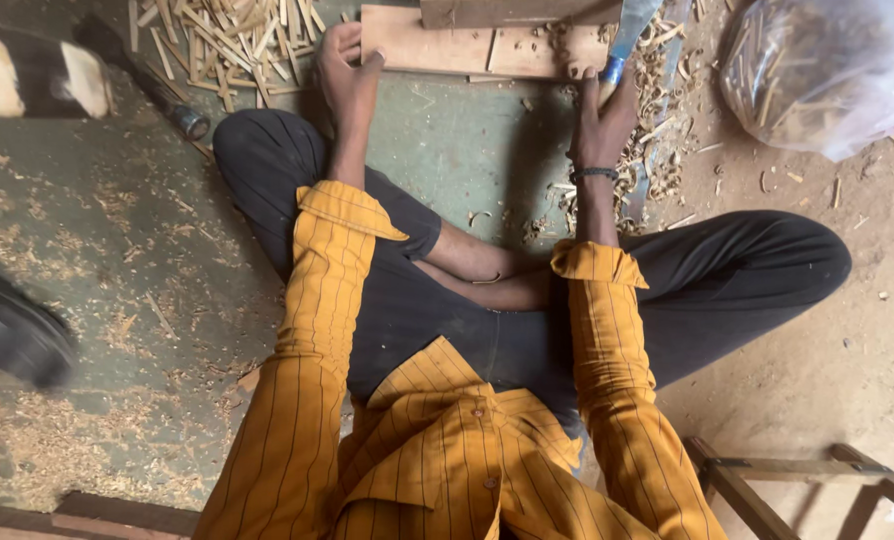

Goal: The person sits cross-legged on the floor and uses a wide flat blade to shave thin curls off small wood pieces, holding each piece against a wooden block and working it with the blade by hand. Shavings accumulate on the floor around the work area as the person works the pieces one at a time.

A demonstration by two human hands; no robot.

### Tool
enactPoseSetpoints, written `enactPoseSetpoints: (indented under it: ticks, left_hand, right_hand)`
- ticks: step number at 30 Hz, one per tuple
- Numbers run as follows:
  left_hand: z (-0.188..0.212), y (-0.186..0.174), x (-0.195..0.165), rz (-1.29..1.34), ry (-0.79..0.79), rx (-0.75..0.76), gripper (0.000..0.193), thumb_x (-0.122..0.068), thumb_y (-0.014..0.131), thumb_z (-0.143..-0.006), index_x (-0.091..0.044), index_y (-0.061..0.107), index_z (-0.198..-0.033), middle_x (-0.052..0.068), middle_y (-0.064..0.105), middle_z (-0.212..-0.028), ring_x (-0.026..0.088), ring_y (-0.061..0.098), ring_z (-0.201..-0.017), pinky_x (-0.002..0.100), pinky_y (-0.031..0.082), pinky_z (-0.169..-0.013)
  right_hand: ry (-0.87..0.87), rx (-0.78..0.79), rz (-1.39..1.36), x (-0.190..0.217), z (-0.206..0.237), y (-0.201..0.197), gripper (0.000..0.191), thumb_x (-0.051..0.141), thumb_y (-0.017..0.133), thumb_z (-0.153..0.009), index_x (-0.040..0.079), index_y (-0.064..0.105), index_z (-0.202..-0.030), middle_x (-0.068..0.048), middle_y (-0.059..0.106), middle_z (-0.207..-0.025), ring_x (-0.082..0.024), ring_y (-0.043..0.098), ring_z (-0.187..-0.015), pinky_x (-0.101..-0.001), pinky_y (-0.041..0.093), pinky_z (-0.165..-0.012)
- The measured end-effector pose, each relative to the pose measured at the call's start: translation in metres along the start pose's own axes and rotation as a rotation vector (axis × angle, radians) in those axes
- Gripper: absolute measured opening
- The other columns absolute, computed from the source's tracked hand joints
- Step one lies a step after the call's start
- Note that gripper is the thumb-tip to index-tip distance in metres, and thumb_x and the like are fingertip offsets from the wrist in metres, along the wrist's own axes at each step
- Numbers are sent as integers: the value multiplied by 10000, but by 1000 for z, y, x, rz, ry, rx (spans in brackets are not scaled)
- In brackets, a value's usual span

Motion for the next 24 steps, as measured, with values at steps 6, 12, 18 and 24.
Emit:
enactPoseSetpoints:
  ticks: [6,12,18,24]
  left_hand:
    - [2,-2,-4,-32,4,-21,413,11,834,-778,-17,655,-1150,145,723,-1152,240,727,-1062,353,592,-932]
    - [5,-3,-2,-23,-29,-29,375,14,824,-793,-38,654,-1123,110,724,-1137,224,718,-1023,347,595,-895]
    - [10,-7,-8,-230,-83,-2,382,8,844,-731,-70,674,-1064,68,695,-1109,204,709,-970,347,581,-872]
    - [3,19,-41,-461,309,-17,526,-125,905,-805,-76,626,-1247,168,612,-1265,323,610,-1185,395,541,-971]
  right_hand:
    - [258,104,-127,-8,6,2,329,264,648,-1087,37,650,-1326,-127,728,-1050,-173,673,-850,-339,558,-724]
    - [318,76,-195,-9,7,-4,330,265,614,-1058,72,650,-1323,-109,770,-1106,-163,740,-867,-312,620,-719]
    - [178,10,-79,-10,13,-6,355,296,664,-1086,54,668,-1346,-138,765,-1131,-189,746,-946,-351,591,-820]
    - [315,25,-86,-12,16,-9,343,305,620,-1047,40,661,-1261,-117,728,-904,-179,667,-741,-367,545,-676]
Point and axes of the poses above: each hand's wrist, its own z-axis away from the middle knuckle, its own y-axis out of the palm, x = y × z, the point moved 3 cm from there along -z, towards the middle knuckle
